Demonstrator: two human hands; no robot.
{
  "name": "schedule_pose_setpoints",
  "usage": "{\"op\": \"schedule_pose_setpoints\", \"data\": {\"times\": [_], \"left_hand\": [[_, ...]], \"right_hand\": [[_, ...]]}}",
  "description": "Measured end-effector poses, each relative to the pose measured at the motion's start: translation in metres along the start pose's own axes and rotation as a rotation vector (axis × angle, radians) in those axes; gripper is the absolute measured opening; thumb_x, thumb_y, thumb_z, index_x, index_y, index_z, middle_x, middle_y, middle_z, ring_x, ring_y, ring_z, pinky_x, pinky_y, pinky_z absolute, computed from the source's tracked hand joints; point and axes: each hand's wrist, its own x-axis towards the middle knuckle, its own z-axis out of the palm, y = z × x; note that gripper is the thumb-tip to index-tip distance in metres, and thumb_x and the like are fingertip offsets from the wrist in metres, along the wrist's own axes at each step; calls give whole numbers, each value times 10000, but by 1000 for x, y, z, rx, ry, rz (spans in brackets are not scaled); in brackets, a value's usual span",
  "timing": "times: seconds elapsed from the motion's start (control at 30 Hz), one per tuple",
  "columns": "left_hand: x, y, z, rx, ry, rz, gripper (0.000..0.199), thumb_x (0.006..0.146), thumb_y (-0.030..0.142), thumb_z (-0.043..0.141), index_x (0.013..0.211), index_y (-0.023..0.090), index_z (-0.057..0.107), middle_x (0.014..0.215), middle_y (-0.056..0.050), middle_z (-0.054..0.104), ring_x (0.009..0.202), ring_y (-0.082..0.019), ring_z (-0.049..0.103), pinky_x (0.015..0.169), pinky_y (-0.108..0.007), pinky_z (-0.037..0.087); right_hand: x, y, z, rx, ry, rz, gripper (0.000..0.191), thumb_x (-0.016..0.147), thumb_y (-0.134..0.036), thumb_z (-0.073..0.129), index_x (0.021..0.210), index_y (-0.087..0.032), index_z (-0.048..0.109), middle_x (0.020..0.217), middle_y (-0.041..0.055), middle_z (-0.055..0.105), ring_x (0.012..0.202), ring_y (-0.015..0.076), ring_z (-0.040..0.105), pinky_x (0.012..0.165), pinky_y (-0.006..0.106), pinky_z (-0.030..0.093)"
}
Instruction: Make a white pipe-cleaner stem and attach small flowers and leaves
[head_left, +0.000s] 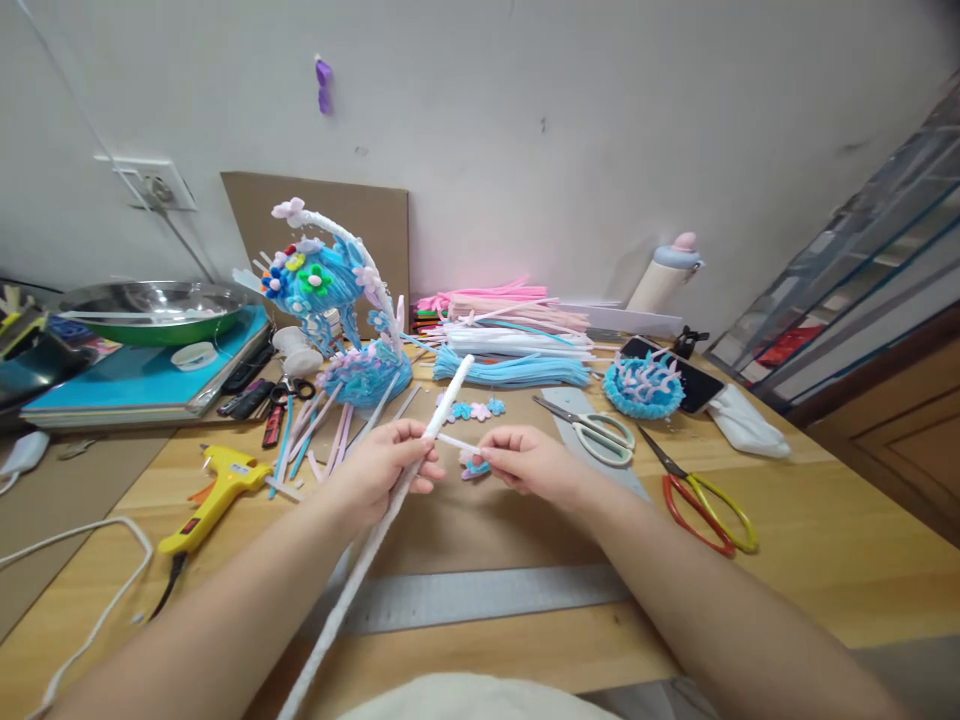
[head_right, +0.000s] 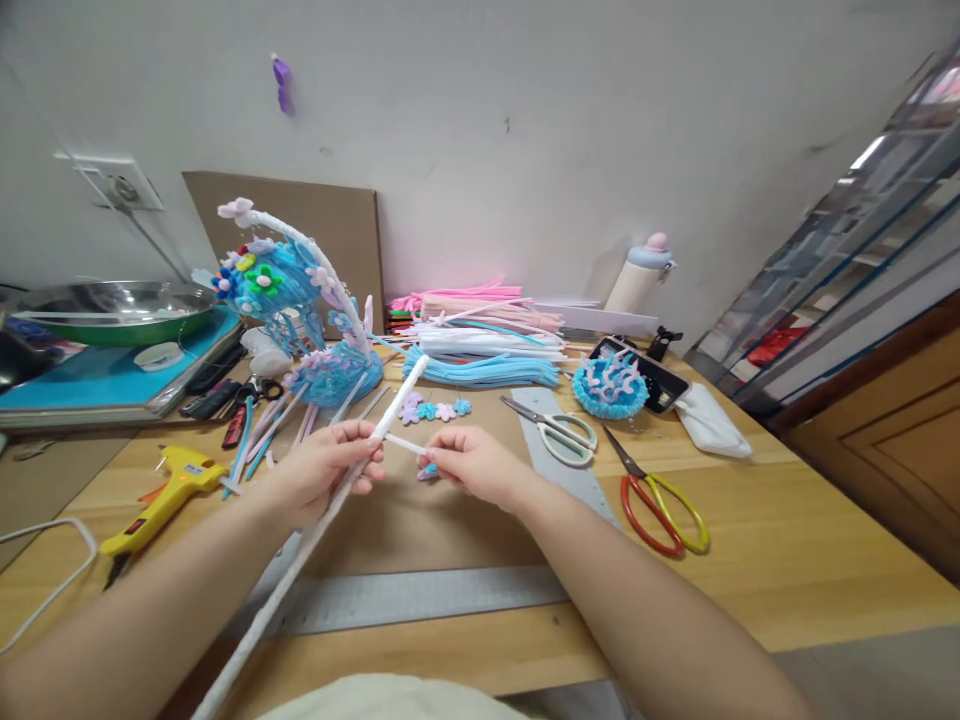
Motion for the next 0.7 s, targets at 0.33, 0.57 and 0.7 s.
{"op": "schedule_pose_setpoints", "data": {"times": [0.33,0.57,0.7], "left_hand": [[-2,-15,-21,8,116,-17,213,706,225,684,809,153,512,637,28,581,501,-87,599,404,-148,466],[-16,-14,-15,-96,-132,-210,162,731,240,665,766,148,536,609,13,575,459,-99,591,358,-148,437],[-20,-13,-14,-135,-54,-187,160,717,242,682,750,152,553,611,18,575,465,-91,581,369,-151,444]], "right_hand": [[-26,6,-32,-379,-164,189,228,829,-287,473,635,-166,479,520,-54,427,456,71,359,430,190,253],[-1,29,-43,-697,379,-101,164,846,-281,472,774,-184,582,728,12,579,687,156,524,619,269,378],[9,43,-42,-769,394,-220,145,845,-204,472,855,-184,615,839,46,592,778,171,540,693,296,402]]}}
